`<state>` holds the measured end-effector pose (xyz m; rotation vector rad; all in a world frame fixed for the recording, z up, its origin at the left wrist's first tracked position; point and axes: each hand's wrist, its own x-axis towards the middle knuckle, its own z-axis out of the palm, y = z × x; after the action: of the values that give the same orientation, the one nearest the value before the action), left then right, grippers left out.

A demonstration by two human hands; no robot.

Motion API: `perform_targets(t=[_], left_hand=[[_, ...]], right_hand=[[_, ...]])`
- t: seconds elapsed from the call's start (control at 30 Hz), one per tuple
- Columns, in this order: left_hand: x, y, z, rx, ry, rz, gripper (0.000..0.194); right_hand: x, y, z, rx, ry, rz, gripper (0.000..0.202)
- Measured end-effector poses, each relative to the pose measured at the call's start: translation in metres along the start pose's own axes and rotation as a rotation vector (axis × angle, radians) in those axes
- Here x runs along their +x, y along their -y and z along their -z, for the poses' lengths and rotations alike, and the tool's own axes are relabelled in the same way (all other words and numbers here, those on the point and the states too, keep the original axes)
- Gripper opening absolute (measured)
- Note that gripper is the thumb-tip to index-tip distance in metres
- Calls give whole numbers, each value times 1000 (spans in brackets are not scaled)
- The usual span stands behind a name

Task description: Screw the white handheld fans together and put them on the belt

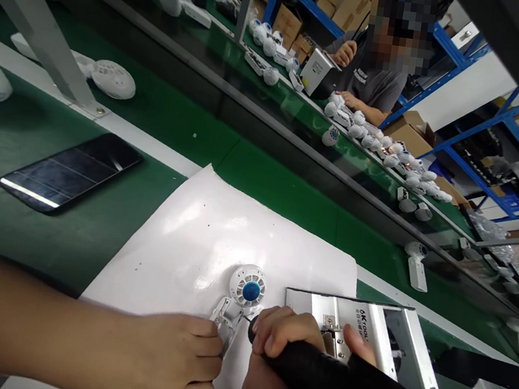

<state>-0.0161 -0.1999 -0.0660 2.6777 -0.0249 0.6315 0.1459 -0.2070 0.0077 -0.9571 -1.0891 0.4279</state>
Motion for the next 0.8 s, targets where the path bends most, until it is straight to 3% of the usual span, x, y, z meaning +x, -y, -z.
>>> perform_targets(t=[0.1, 0.27, 0.47, 0.6, 0.7, 0.8], left_hand=[[0, -1, 0, 15, -2, 14, 17], [2, -1, 0, 21, -28, 19, 18], [2, -5, 1, 92, -6, 27, 17], [4, -7, -4, 269, -45, 106, 32], [8, -1, -7, 354, -63, 206, 42], [13, 17, 3, 402, -7, 408, 38]], right_hand=[[0, -8, -5, 27, -58, -32, 60], [-4, -25, -8, 106, -22, -97, 56], [-12, -29, -12, 120, -75, -114, 56], [-15, -31, -18, 162, -82, -73, 51], [-7, -25, -7, 210, -120, 66, 54], [0, -14, 30, 123, -146, 338, 45]])
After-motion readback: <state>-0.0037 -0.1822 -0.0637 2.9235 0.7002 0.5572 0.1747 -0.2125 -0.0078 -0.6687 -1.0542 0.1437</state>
